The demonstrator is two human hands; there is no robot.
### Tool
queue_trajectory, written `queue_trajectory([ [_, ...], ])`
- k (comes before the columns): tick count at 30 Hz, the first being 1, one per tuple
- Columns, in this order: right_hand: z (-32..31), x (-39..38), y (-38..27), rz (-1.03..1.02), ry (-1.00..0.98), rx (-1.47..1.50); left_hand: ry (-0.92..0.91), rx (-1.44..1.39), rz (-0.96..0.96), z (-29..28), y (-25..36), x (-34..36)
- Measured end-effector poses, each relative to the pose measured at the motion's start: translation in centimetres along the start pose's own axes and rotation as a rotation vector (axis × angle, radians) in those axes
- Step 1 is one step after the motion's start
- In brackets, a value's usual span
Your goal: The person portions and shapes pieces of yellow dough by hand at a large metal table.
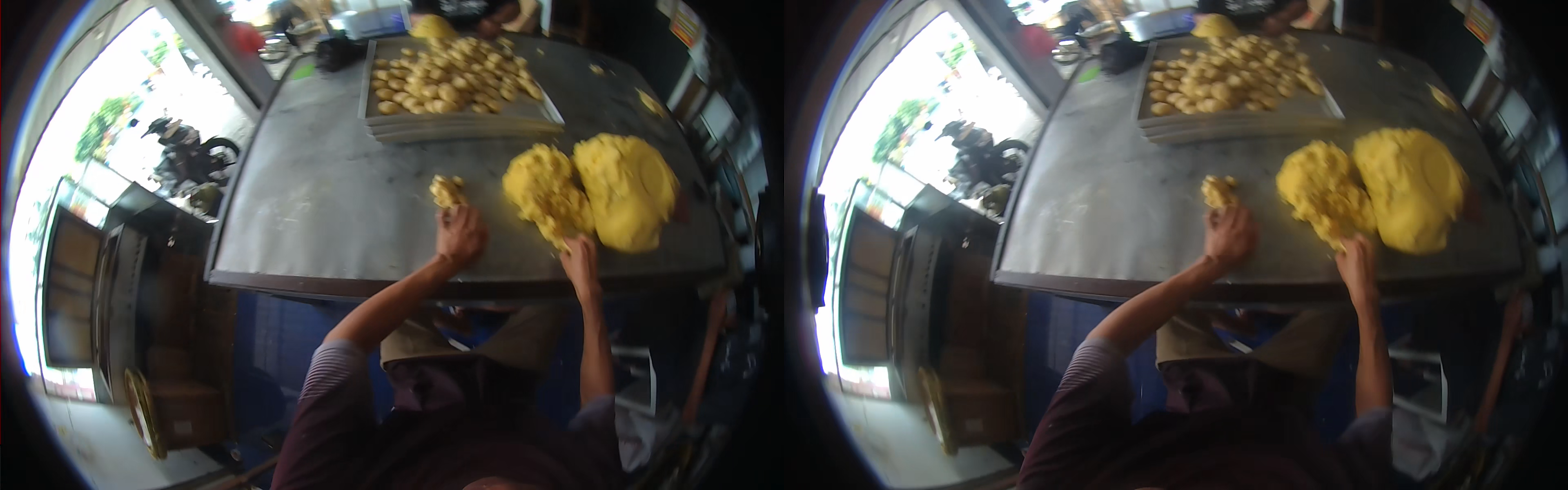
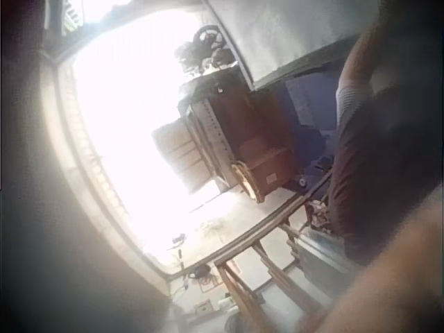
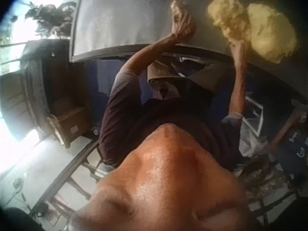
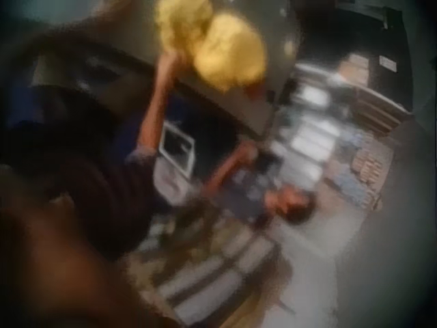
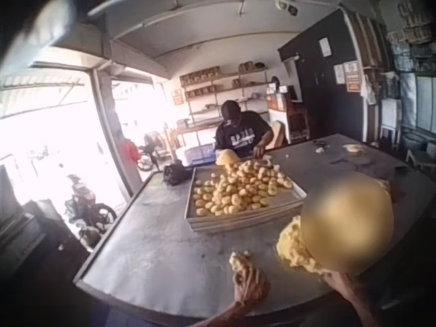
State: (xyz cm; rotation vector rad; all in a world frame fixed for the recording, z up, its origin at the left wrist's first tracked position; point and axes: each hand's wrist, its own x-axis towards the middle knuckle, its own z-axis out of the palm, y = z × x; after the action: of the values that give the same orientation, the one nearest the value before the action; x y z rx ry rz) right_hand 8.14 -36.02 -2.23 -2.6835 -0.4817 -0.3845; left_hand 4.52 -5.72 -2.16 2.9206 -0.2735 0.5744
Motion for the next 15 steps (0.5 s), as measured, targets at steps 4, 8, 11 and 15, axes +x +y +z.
queue_trajectory([
  [4, -3.8, 0.7, -2.2, 0.052, -0.055, 0.03, 0.0, 0.086, -0.054, -2.8, 0.4, -4.9],
  [8, -1.7, -3.0, -3.8, 0.134, 0.09, -0.125, 0.007, -0.246, -0.449, -3.4, 1.8, -5.3],
  [11, -3.2, -5.0, -5.8, 0.086, 0.092, 0.05, 0.056, -0.266, -0.492, -3.0, 2.1, -5.6],
  [15, -3.8, -4.8, -5.5, 0.06, 0.027, 0.191, 0.165, -0.71, -0.586, -3.4, 1.3, -6.0],
])
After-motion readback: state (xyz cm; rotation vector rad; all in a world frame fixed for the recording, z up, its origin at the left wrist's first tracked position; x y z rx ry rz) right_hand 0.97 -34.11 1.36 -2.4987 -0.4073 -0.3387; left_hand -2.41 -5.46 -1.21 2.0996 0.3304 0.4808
